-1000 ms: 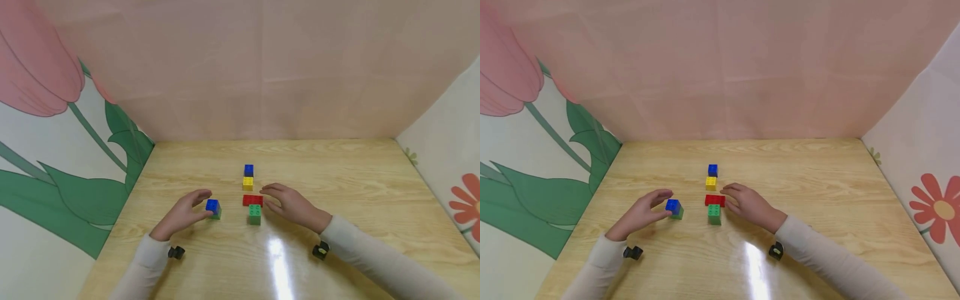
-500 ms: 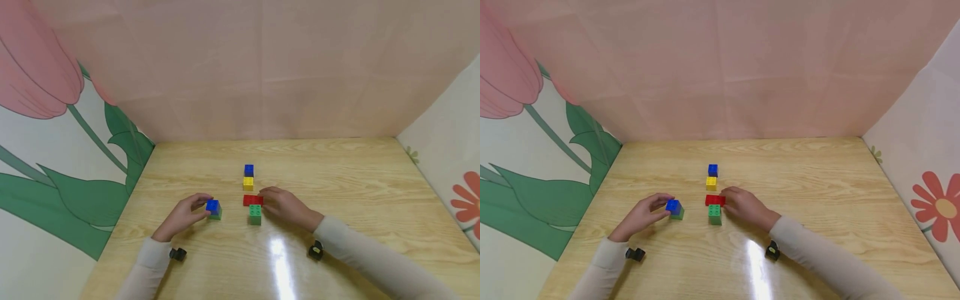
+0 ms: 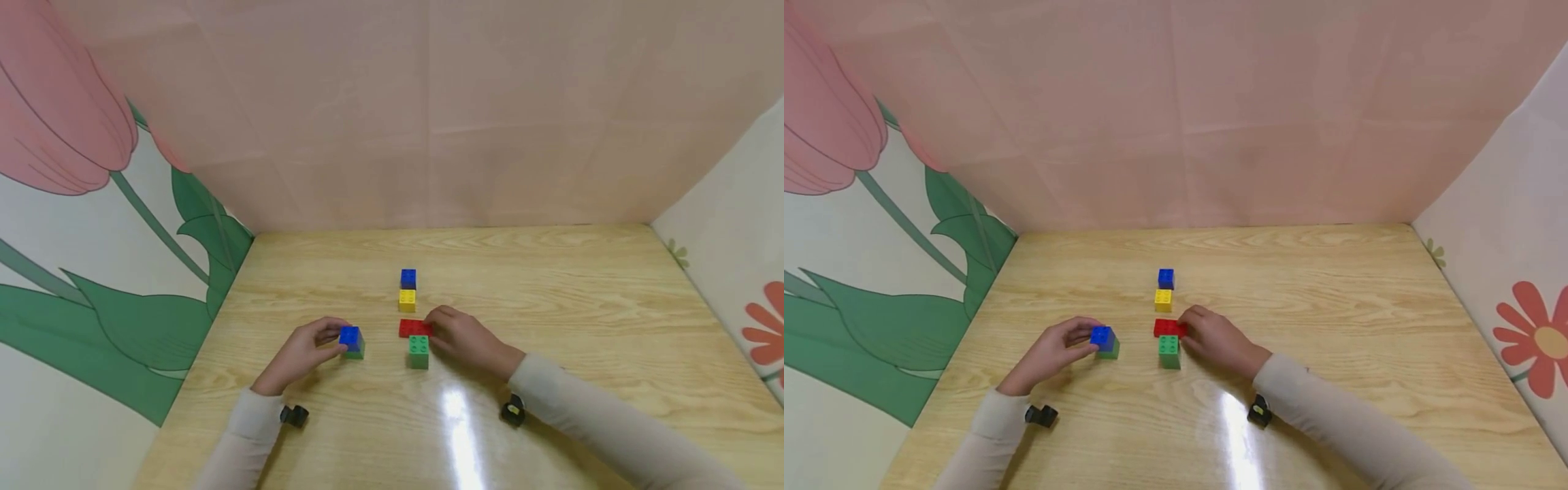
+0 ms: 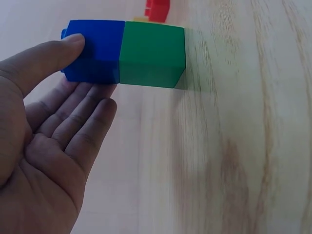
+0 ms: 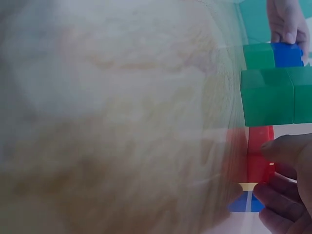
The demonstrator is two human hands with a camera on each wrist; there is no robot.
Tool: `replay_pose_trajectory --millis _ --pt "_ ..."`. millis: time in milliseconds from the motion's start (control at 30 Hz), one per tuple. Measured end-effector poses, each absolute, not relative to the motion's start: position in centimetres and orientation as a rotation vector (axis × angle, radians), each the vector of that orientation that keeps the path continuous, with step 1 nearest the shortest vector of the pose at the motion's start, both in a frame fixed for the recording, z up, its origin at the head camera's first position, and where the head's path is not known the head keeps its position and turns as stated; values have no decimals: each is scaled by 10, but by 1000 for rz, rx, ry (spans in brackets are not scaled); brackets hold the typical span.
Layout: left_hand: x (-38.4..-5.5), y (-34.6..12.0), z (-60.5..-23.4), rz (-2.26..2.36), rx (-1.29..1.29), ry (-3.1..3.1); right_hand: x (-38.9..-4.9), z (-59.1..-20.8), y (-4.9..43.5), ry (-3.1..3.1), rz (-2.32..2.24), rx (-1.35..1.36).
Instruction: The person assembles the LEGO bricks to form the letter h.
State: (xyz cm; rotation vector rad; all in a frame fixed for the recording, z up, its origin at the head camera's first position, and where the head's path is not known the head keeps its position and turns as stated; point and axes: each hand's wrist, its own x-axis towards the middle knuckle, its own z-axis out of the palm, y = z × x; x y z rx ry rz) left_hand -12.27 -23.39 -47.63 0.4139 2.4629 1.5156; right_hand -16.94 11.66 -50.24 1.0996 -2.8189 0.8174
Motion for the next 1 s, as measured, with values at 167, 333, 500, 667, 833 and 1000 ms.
replay_pose_trajectory --millis 167,333,500,667,833,1000 --pt "-124 -232 -475 1515 411 2468 -169 -500 116 -2827 806 1093" --pt "-126 -229 -474 1522 406 2465 -169 -497 117 -2848 808 1090" --pt "-127 -225 -476 1513 418 2459 -166 -494 121 -2828 809 1060" --pt "-127 -220 -479 1520 445 2449 -163 -491 126 -2775 818 1046" --pt "-128 -213 -480 1498 457 2468 -159 -483 130 -2705 843 1041" --pt "-130 -208 -481 1467 467 2489 -155 -474 134 -2677 860 1021"
